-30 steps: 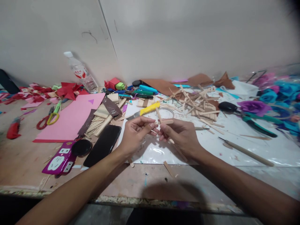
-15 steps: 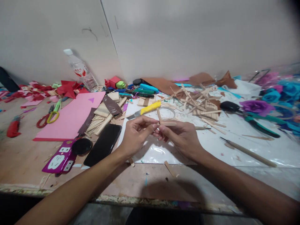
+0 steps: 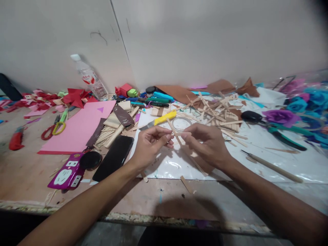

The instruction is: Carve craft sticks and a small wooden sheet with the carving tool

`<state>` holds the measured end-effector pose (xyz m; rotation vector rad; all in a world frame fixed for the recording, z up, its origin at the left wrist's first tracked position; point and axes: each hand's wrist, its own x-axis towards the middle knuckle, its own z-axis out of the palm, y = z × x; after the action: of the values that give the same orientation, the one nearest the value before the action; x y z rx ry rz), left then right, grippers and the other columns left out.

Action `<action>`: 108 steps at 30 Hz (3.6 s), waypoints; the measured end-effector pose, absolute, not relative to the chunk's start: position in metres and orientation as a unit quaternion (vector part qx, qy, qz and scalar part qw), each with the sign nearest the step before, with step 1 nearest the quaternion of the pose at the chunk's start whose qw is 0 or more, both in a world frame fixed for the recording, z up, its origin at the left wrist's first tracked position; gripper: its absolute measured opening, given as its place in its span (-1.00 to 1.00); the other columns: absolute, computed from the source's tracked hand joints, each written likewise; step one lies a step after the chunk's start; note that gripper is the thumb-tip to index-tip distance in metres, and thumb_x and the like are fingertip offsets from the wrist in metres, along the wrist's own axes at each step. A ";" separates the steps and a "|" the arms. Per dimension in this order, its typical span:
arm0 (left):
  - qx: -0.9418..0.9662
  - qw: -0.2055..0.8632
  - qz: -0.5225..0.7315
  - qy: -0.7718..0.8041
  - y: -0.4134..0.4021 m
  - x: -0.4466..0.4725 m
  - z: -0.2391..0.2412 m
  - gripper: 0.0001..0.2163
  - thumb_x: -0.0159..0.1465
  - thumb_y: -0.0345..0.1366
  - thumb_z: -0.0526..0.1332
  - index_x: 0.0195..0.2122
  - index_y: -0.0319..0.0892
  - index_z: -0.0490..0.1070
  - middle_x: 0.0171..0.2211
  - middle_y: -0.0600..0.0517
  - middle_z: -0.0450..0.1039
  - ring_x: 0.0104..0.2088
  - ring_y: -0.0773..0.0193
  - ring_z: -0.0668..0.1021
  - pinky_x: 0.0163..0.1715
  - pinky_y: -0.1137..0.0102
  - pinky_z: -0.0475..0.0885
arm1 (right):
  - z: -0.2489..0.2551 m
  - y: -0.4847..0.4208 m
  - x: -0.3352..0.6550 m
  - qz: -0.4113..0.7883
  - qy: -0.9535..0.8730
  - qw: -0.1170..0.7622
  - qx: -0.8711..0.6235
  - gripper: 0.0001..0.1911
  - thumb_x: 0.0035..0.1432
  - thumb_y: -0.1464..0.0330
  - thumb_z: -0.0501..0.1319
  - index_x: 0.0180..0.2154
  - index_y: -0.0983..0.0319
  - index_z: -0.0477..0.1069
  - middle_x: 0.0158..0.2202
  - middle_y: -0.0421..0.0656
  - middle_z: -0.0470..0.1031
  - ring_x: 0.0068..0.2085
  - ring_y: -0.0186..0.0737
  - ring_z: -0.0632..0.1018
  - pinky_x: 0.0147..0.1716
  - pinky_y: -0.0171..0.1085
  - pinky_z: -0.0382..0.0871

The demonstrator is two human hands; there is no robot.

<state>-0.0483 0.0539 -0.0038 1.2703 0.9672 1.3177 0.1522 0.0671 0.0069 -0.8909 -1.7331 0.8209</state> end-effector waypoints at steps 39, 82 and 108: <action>0.531 0.442 0.580 0.431 0.071 -0.056 -0.011 -0.65 0.35 -0.03 0.35 -0.42 -0.22 0.48 -0.50 0.11 0.37 -0.54 0.42 0.49 -0.50 0.50 0.54 | -0.015 0.090 0.151 0.106 -0.931 0.149 -0.317 -0.81 0.51 0.37 0.03 -0.14 0.21 0.40 -0.16 -0.09 0.51 -0.16 -0.10 0.40 -0.17 -0.16 0.15; 0.425 0.648 0.493 0.395 0.058 -0.045 -0.010 -0.70 0.26 -0.10 0.44 -0.27 -0.29 0.62 -0.46 -0.02 0.55 -0.54 0.35 0.58 -0.52 0.47 0.57 | 0.006 0.091 0.161 0.602 -0.498 0.544 -0.306 -0.81 0.10 0.34 0.50 -0.23 0.22 0.62 -0.40 -0.22 0.54 -0.39 -0.29 0.66 -0.52 -0.40 0.53; 0.417 0.710 0.443 0.354 0.055 -0.047 -0.003 -0.74 0.23 -0.12 0.46 -0.28 -0.25 0.62 -0.50 0.04 0.50 -0.59 0.38 0.53 -0.56 0.45 0.55 | 0.003 0.089 0.160 0.677 -0.465 0.495 -0.283 -0.81 0.12 0.30 0.52 -0.25 0.24 0.64 -0.46 -0.25 0.51 -0.55 -0.44 0.48 -0.59 -0.42 0.40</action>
<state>-0.0468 0.0546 -0.0035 0.9252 0.7847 0.9828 0.1601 0.0895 0.0029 -0.6851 -1.1282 1.6411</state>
